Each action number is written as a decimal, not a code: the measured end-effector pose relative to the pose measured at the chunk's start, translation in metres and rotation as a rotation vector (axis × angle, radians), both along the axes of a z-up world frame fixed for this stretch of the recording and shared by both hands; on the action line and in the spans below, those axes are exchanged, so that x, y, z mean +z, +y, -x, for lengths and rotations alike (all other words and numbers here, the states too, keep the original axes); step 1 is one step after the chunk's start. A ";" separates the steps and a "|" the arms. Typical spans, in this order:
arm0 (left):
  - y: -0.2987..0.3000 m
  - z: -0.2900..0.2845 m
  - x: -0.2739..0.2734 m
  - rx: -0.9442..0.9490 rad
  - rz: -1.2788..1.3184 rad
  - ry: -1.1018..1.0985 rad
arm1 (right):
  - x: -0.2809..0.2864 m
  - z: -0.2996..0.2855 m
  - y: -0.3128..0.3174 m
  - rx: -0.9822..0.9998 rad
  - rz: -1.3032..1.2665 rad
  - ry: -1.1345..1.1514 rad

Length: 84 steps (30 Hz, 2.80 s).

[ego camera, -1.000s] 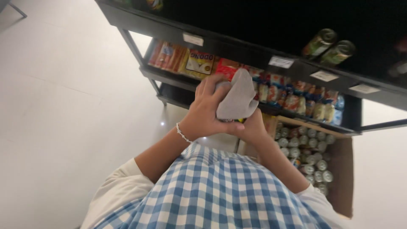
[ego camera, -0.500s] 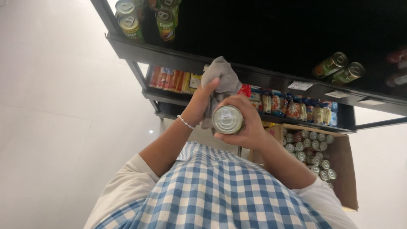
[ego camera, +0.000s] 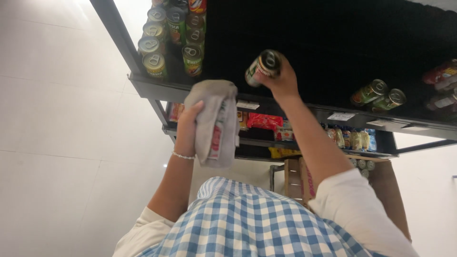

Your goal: Wiping canned goods with a cloth and arranging them neatly on a grocery store shelf.

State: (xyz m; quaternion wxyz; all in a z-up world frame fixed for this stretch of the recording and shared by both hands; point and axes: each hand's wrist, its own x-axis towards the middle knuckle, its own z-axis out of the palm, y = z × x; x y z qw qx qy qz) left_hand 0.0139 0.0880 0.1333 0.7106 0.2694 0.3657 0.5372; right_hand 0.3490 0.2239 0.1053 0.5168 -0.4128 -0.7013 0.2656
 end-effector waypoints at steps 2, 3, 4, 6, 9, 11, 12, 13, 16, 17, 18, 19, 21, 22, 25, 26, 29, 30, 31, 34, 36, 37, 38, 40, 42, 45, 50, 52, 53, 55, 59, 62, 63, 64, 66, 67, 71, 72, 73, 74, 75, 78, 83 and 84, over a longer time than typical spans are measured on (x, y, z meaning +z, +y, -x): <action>0.000 0.009 0.007 0.016 0.019 -0.130 | -0.015 0.000 0.034 -0.129 0.037 -0.218; -0.001 0.015 0.010 0.036 0.042 -0.262 | -0.023 0.002 0.052 -0.254 0.080 -0.436; -0.003 0.015 0.007 0.036 0.039 -0.257 | -0.037 0.002 0.061 -0.254 0.078 -0.431; -0.004 0.021 0.001 0.050 -0.020 -0.205 | -0.066 0.008 0.081 -0.294 0.069 -0.590; -0.003 0.010 -0.030 0.031 -0.038 -0.188 | -0.081 0.019 0.091 -0.198 0.108 -0.433; -0.006 -0.003 -0.037 -0.054 -0.007 -0.216 | -0.052 0.043 0.067 -0.258 0.123 -0.458; -0.008 -0.011 -0.040 -0.096 0.022 -0.243 | -0.040 0.050 0.054 -0.275 0.130 -0.486; -0.011 -0.025 -0.035 -0.151 0.041 -0.236 | -0.025 0.037 0.025 -0.326 0.156 -0.478; -0.015 -0.057 -0.036 -0.256 0.002 -0.318 | -0.010 0.007 -0.055 -0.463 0.052 -0.548; -0.016 -0.069 -0.045 -0.278 -0.017 -0.283 | -0.026 -0.008 -0.085 -0.356 0.026 -0.336; -0.018 -0.082 -0.054 -0.301 -0.038 -0.249 | -0.042 -0.021 -0.115 -0.251 -0.009 -0.123; -0.019 -0.097 -0.062 -0.332 -0.015 -0.243 | -0.042 -0.032 -0.149 -0.282 0.011 -0.116; -0.023 -0.129 -0.076 -0.492 -0.027 -0.256 | -0.039 -0.050 -0.216 0.117 0.106 0.252; -0.025 -0.147 -0.081 -0.525 -0.009 -0.249 | -0.036 -0.058 -0.244 0.082 0.112 0.266; -0.038 -0.204 -0.086 -0.728 -0.058 -0.169 | -0.040 -0.086 -0.318 -0.028 0.459 0.570; -0.046 -0.223 -0.080 -0.817 -0.105 -0.007 | -0.051 -0.099 -0.339 -0.139 0.561 0.734; -0.069 -0.289 -0.067 -1.017 -0.153 0.097 | -0.027 -0.133 -0.382 -0.299 0.598 0.939; -0.076 -0.312 -0.064 -1.127 -0.144 0.046 | -0.010 -0.143 -0.393 -0.344 0.540 0.987; -0.086 -0.336 -0.064 -1.132 -0.139 0.040 | -0.014 -0.161 -0.405 -0.352 0.543 0.985; -0.116 -0.403 -0.066 -1.183 0.028 0.111 | -0.026 -0.217 -0.441 -0.416 0.468 1.064; -0.132 -0.447 -0.064 -1.168 -0.127 0.213 | -0.032 -0.258 -0.462 -0.397 0.410 1.180; -0.140 -0.464 -0.066 -1.164 -0.113 0.214 | -0.045 -0.281 -0.475 -0.398 0.424 1.184; -0.148 -0.482 -0.069 -1.189 -0.202 0.246 | -0.059 -0.305 -0.487 -0.420 0.453 1.164; -0.161 -0.513 -0.071 -1.215 -0.270 0.283 | -0.075 -0.341 -0.506 -0.445 0.501 1.154; -0.168 -0.543 -0.069 -1.187 -0.206 0.418 | -0.083 -0.369 -0.517 -0.462 0.508 1.128; -0.187 -0.570 -0.078 -1.127 -0.112 0.317 | -0.067 -0.388 -0.514 -0.436 0.576 1.253; -0.199 -0.591 -0.126 -1.056 0.087 0.377 | -0.147 -0.395 -0.513 -0.443 0.839 1.035; -0.194 -0.595 -0.142 -0.957 0.102 0.503 | -0.191 -0.406 -0.513 -0.398 0.921 1.018; -0.190 -0.597 -0.147 -0.883 0.078 0.510 | -0.220 -0.415 -0.515 -0.461 0.912 0.804; -0.177 -0.592 -0.166 -0.809 0.070 0.529 | -0.288 -0.435 -0.528 -0.510 0.915 0.601; -0.151 -0.562 -0.215 -0.806 -0.053 1.123 | -0.389 -0.488 -0.580 -1.149 0.875 0.425; -0.145 -0.570 -0.206 -0.837 -0.093 1.421 | -0.418 -0.540 -0.623 -1.430 0.799 0.118; -0.145 -0.574 -0.194 -0.840 -0.143 1.492 | -0.428 -0.556 -0.634 -1.492 0.745 -0.047; -0.143 -0.575 -0.193 -0.844 -0.128 1.504 | -0.429 -0.570 -0.637 -1.482 0.762 -0.042; -0.140 -0.579 -0.192 -0.792 -0.426 1.401 | -0.432 -0.599 -0.645 -1.557 0.736 -0.017; -0.136 -0.583 -0.191 -0.800 -0.417 1.408 | -0.425 -0.604 -0.643 -1.554 0.749 -0.014; -0.127 -0.608 -0.175 -0.787 -0.345 1.444 | -0.405 -0.606 -0.643 -1.557 0.826 -0.001; -0.126 -0.617 -0.168 -0.752 -0.300 1.412 | -0.402 -0.605 -0.642 -1.544 0.867 -0.016; -0.125 -0.611 -0.178 -0.758 -0.297 1.415 | -0.404 -0.599 -0.646 -1.545 0.874 -0.015; -0.124 -0.604 -0.188 -0.819 -0.420 1.377 | -0.405 -0.592 -0.650 -1.480 0.929 -0.092; -0.126 -0.596 -0.197 -0.880 -0.536 1.333 | -0.406 -0.584 -0.656 -1.410 0.986 -0.170; -0.127 -0.573 -0.245 -1.008 -0.774 1.282 | -0.352 -0.561 -0.630 -1.040 1.069 -0.451; -0.137 -0.625 -0.216 -1.118 -0.483 1.280 | -0.384 -0.549 -0.630 -0.754 1.218 -0.800; -0.140 -0.632 -0.215 -1.128 -0.537 1.304 | -0.395 -0.550 -0.631 -0.732 1.271 -0.912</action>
